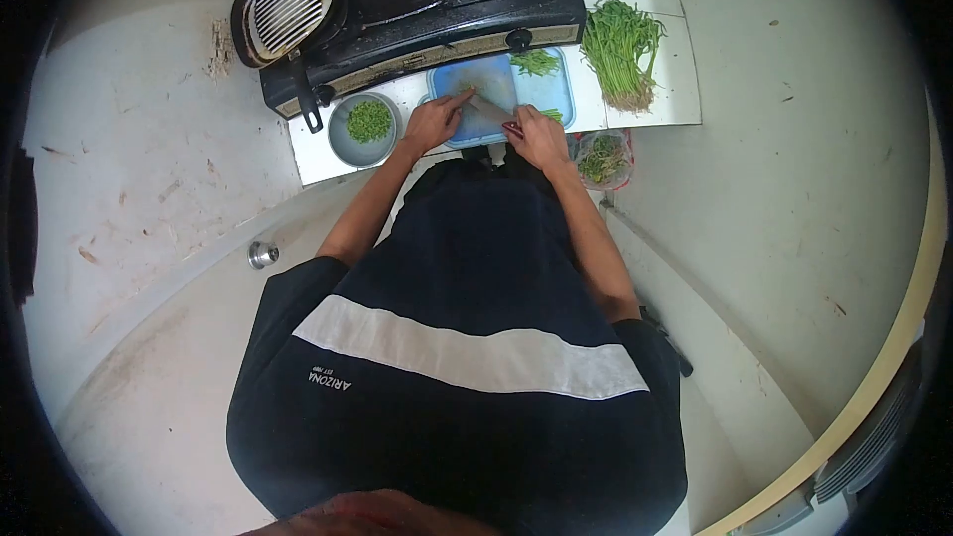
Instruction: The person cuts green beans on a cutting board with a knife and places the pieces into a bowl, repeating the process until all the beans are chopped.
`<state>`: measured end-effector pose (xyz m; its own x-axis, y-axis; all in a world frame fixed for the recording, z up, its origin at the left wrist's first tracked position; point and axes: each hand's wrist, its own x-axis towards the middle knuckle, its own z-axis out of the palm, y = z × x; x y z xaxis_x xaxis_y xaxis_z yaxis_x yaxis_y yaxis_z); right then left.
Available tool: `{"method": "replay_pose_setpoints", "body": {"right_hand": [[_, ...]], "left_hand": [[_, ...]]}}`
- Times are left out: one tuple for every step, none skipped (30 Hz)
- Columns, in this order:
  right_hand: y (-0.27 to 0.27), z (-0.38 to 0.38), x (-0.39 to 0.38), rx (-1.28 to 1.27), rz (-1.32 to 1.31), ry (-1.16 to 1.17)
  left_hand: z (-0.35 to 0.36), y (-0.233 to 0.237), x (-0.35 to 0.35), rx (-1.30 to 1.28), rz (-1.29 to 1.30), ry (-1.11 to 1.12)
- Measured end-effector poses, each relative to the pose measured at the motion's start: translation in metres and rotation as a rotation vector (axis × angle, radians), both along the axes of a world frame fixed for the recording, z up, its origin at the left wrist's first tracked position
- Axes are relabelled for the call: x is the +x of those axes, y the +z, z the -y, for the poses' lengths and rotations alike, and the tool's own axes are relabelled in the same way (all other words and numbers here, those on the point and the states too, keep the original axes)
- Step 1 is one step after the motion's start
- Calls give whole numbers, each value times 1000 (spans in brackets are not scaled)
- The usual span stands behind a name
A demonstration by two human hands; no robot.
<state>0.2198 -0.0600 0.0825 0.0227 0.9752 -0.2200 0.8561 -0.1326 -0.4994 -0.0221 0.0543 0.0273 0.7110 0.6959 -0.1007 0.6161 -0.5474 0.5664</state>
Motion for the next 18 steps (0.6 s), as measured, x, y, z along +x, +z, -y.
{"method": "replay_pose_setpoints", "body": {"right_hand": [[1, 3, 3, -4, -1, -9], [1, 6, 5, -8, -14, -16], [1, 10, 8, -12, -27, -23], [0, 14, 10, -18, -27, -34], [-1, 18, 12, 2, -48, -62], [-2, 23, 15, 22, -67, -90], [-2, 29, 17, 16, -66, -103], [-1, 34, 19, 17, -106, -172], [-3, 39, 22, 21, -144, -240], [-4, 45, 25, 20, -143, -253], [-5, 52, 28, 88, -197, -320], [-8, 59, 32, 157, -250, -387], [-12, 66, 35, 186, -300, -449], [-15, 73, 38, 185, -299, -460], [-17, 80, 42, 173, -307, -516], [-18, 85, 46, 162, -314, -572], [-20, 91, 49, 130, -286, -593], [-18, 95, 52, 132, -287, -608]], "left_hand": [[-2, 0, 0, -4, -1, -9], [-3, 0, -1, -12, -22, -2], [-4, 0, -1, -20, -42, 4], [-5, 0, -1, -25, -43, -7], [-5, -1, -1, -13, -8, 24], [-4, 0, 0, -2, 26, 54], [-4, 2, 1, -50, 28, 69], [-2, 3, 3, -55, 27, 57], [-2, 5, 6, -50, 39, 72], [-1, 6, 9, -45, 51, 86], [0, 8, 13, -45, 52, 73], [2, 8, 18, -50, 110, 74], [5, 8, 23, -58, 167, 75], [7, 7, 29, -61, 166, 64], [7, 5, 36, -42, 199, 28], [7, 3, 44, -23, 233, -9], [8, 1, 53, -23, 232, -22], [9, 3, 62, -50, 228, -45]]}}
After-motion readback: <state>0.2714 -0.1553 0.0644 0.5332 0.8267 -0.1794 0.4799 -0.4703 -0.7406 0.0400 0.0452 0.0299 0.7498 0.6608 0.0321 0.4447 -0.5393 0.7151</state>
